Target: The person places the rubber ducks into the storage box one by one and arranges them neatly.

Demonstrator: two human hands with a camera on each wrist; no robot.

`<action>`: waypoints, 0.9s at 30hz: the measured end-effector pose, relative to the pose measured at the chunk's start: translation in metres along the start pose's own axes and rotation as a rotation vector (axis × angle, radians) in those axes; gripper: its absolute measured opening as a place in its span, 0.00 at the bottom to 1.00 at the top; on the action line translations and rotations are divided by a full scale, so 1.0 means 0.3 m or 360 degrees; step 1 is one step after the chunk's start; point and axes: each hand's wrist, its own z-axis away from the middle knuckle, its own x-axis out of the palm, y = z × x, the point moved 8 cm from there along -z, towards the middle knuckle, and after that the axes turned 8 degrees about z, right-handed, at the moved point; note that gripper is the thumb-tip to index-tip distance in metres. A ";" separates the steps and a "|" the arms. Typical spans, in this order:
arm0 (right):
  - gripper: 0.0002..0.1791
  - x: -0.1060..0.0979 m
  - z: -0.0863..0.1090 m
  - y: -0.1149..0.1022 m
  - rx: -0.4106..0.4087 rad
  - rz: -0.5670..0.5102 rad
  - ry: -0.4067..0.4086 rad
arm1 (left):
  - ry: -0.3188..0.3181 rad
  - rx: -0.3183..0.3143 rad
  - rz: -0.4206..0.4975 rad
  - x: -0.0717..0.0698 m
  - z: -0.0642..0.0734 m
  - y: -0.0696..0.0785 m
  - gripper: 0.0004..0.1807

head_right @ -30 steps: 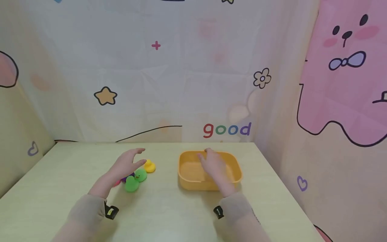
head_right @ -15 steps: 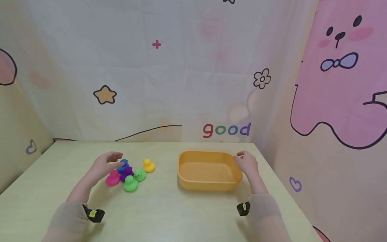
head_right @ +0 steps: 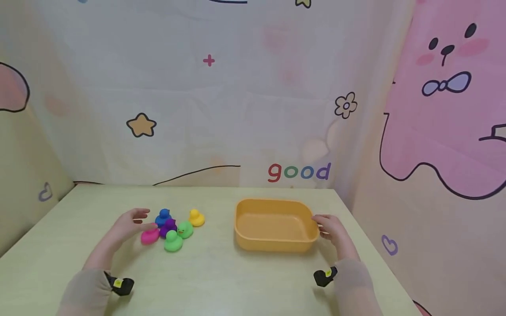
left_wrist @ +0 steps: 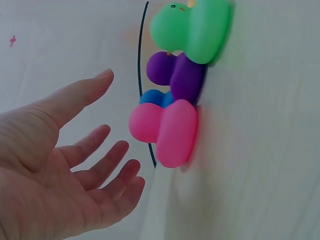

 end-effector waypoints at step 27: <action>0.24 0.203 -0.077 -0.039 -0.0093 -0.0659 -0.0199 | 0.0026 -0.0142 -0.0031 0.032 -0.015 -0.078 0.36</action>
